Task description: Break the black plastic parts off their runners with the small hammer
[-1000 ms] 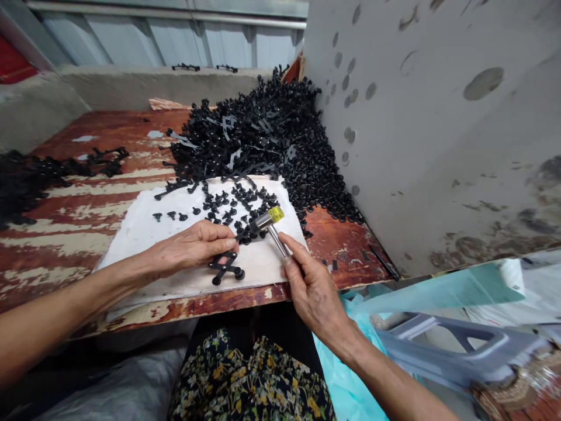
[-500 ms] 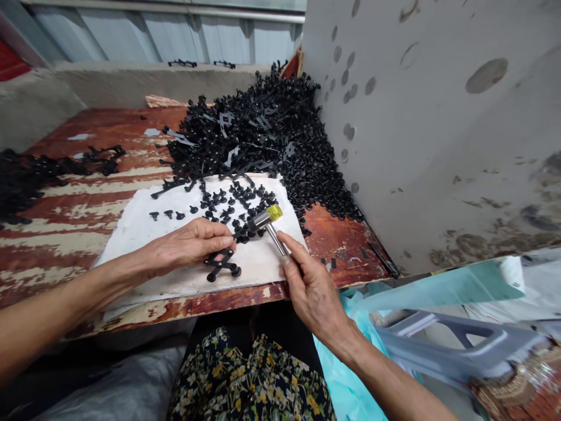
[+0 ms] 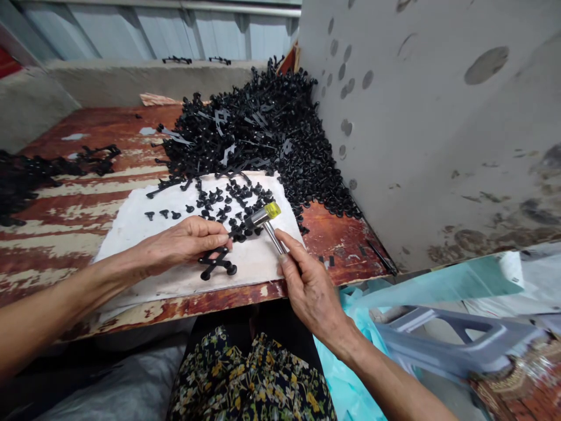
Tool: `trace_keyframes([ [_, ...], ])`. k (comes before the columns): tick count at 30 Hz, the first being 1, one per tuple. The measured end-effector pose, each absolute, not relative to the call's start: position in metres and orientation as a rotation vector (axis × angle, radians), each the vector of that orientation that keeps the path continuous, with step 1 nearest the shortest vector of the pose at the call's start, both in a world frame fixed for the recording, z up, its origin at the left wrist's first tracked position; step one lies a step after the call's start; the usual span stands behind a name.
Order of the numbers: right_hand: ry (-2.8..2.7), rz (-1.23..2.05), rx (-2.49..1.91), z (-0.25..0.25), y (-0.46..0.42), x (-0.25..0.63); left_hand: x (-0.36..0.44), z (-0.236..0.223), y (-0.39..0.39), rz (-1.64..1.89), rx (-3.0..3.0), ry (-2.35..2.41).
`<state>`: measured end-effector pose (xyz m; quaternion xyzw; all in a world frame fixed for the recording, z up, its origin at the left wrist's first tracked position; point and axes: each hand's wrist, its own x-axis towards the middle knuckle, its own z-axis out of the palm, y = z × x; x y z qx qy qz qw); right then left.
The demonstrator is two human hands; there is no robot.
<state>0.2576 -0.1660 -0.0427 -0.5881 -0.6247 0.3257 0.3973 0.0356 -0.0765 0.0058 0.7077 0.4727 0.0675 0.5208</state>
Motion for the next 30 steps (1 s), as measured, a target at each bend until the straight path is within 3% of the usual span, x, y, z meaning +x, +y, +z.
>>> trace_keyframes([
  [30,-1.828,0.615,-1.369,-0.031,-0.161,0.262,0.033,0.008,-0.062,0.017,1.927,1.170],
])
